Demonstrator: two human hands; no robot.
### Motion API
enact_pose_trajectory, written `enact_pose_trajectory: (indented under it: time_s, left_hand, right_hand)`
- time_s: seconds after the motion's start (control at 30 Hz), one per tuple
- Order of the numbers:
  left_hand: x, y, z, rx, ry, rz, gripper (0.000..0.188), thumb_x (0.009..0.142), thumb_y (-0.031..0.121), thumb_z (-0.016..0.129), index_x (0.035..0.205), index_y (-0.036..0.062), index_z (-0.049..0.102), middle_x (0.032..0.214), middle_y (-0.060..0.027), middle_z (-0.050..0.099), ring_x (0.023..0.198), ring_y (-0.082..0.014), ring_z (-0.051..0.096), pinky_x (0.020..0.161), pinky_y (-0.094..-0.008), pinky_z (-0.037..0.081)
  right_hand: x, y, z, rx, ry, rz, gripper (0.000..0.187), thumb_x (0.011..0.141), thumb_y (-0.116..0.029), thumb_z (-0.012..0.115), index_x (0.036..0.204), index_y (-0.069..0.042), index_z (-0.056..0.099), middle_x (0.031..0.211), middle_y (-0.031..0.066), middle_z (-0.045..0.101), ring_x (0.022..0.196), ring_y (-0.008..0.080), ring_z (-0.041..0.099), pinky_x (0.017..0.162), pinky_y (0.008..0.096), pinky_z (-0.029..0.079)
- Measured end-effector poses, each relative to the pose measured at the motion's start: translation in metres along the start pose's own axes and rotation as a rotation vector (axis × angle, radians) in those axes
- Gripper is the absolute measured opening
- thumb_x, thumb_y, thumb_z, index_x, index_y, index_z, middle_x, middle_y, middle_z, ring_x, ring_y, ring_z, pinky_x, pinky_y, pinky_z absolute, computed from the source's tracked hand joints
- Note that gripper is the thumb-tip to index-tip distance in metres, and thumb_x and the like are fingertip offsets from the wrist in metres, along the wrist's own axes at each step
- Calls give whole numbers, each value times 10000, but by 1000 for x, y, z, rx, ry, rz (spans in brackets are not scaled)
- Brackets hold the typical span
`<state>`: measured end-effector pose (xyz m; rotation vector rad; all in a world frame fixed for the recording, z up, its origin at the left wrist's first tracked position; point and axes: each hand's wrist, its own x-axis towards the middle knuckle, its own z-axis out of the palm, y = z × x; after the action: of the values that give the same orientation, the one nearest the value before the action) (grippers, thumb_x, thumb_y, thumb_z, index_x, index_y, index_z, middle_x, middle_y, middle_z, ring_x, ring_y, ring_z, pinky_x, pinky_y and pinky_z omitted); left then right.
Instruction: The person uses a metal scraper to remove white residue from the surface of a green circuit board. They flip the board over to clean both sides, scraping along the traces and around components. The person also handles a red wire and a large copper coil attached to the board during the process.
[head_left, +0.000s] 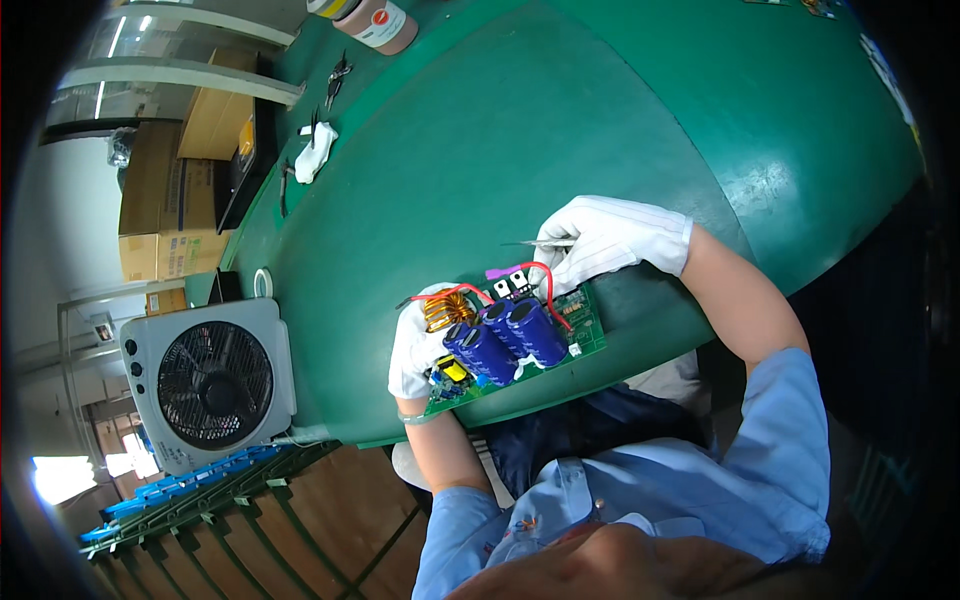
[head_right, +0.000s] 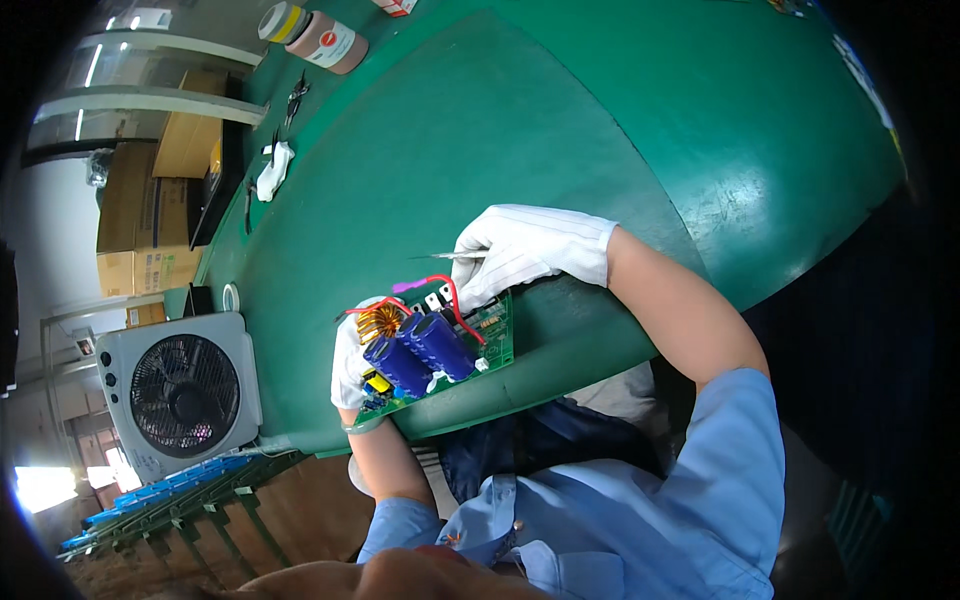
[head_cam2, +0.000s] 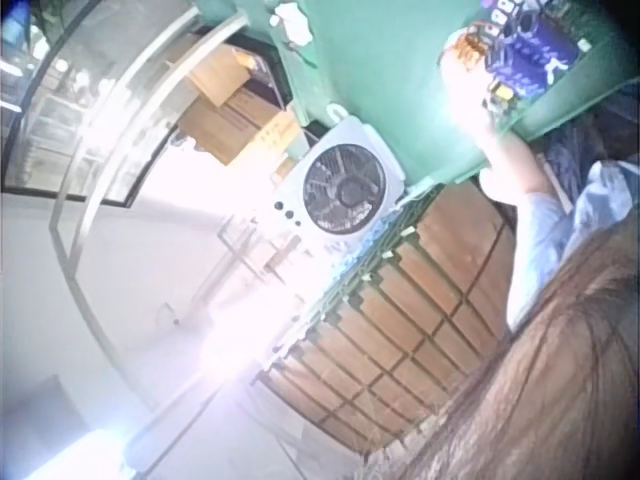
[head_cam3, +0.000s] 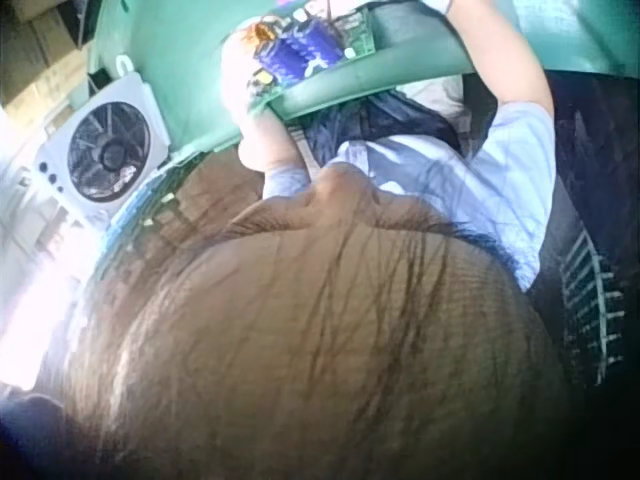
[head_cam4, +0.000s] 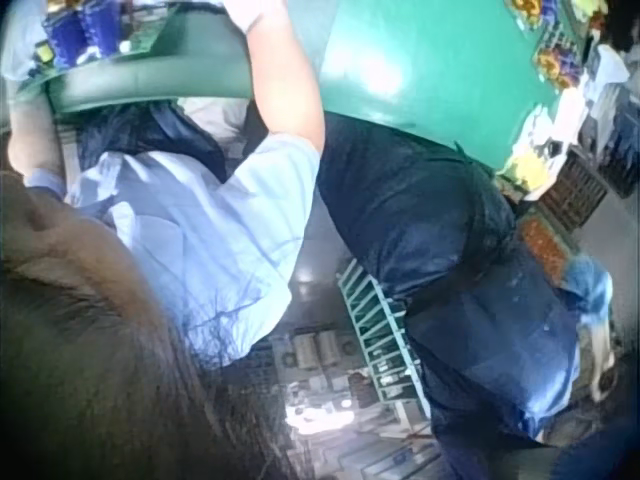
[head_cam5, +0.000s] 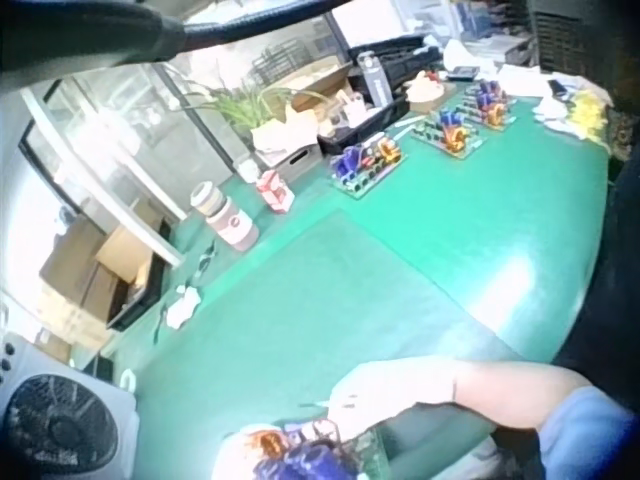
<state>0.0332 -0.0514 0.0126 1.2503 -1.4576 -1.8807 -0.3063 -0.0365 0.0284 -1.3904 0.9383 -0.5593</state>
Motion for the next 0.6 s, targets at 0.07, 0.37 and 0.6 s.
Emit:
enact_pose_trajectory:
  time_s: [0.07, 0.37, 0.6]
  left_hand:
    - [0, 0, 2, 12, 20, 10, 651, 767, 231, 862, 1277, -33, 556, 1087, -67, 677, 966, -150, 654, 882, -296, 532]
    - [0, -3, 2, 110, 32, 78, 604, 776, 291, 832, 1225, -35, 595, 1060, -75, 692, 940, -144, 657, 866, -306, 543]
    - [2, -3, -2, 72, -2, 39, 632, 756, 229, 882, 1260, -16, 589, 1066, -43, 679, 952, -128, 637, 867, -295, 532]
  right_hand:
    - [1, -1, -1, -57, 4, 96, 229, 770, -199, 798, 927, -39, 751, 775, 15, 699, 668, 68, 575, 581, 269, 427]
    - [11, 17, -1, 38, -61, 98, 240, 778, -99, 764, 1007, -32, 741, 845, 17, 721, 724, 65, 608, 629, 254, 470]
    - [-1, 7, 7, -181, -50, -145, 498, 782, -195, 774, 1228, -16, 646, 1124, 127, 680, 1031, 228, 639, 909, 348, 494]
